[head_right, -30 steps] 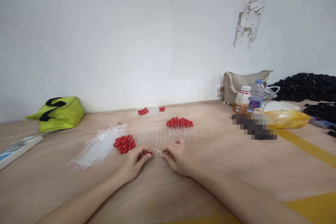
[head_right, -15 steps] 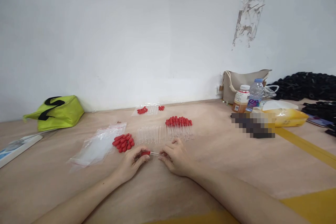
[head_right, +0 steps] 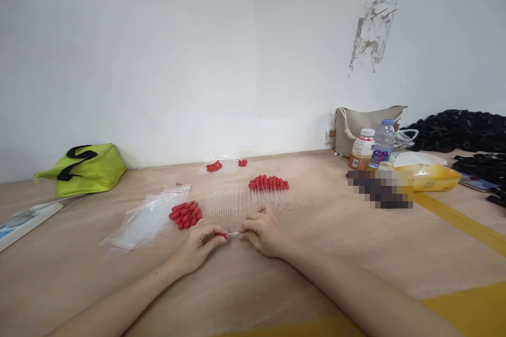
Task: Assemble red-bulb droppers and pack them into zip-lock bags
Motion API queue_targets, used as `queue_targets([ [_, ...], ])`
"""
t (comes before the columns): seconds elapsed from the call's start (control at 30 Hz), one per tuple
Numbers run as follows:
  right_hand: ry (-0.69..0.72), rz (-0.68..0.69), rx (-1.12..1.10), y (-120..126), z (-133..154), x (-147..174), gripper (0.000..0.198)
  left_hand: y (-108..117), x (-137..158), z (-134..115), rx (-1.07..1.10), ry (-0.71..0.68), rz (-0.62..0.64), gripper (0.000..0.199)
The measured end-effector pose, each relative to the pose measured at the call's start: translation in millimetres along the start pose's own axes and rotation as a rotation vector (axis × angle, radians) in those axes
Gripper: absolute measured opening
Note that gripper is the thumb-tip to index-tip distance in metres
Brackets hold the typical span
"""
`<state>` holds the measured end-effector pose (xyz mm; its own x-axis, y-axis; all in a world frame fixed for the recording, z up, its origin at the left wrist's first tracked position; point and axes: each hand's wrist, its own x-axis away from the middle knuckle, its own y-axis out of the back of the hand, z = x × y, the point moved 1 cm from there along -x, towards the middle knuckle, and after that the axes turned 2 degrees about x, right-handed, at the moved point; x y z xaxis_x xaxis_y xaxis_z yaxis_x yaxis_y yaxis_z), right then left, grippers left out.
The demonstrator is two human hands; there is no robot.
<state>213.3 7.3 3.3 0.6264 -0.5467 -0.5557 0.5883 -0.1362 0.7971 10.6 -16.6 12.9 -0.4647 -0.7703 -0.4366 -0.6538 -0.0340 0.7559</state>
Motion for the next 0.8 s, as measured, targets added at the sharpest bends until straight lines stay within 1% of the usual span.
queue_targets([
  [0.07, 0.009, 0.004, 0.03, 0, -2, -1, 0.014, 0, 0, -1, -0.033, -0.017, 0.013, 0.014],
  [0.2, 0.019, -0.039, 0.086, -2, -2, 0, 0.015, -2, -2, 0, -0.101, -0.068, -0.001, 0.014],
  [0.43, 0.007, -0.06, 0.207, -6, 8, 0, 0.023, -5, -4, 2, -0.205, -0.202, -0.034, 0.017],
  [0.57, -0.006, -0.046, 0.253, -9, 12, -1, 0.025, -5, -4, 1, -0.211, -0.249, -0.024, 0.02],
  [0.8, -0.017, 0.032, 0.243, -10, 15, -3, 0.026, -6, -6, -4, -0.194, -0.268, 0.025, 0.022],
])
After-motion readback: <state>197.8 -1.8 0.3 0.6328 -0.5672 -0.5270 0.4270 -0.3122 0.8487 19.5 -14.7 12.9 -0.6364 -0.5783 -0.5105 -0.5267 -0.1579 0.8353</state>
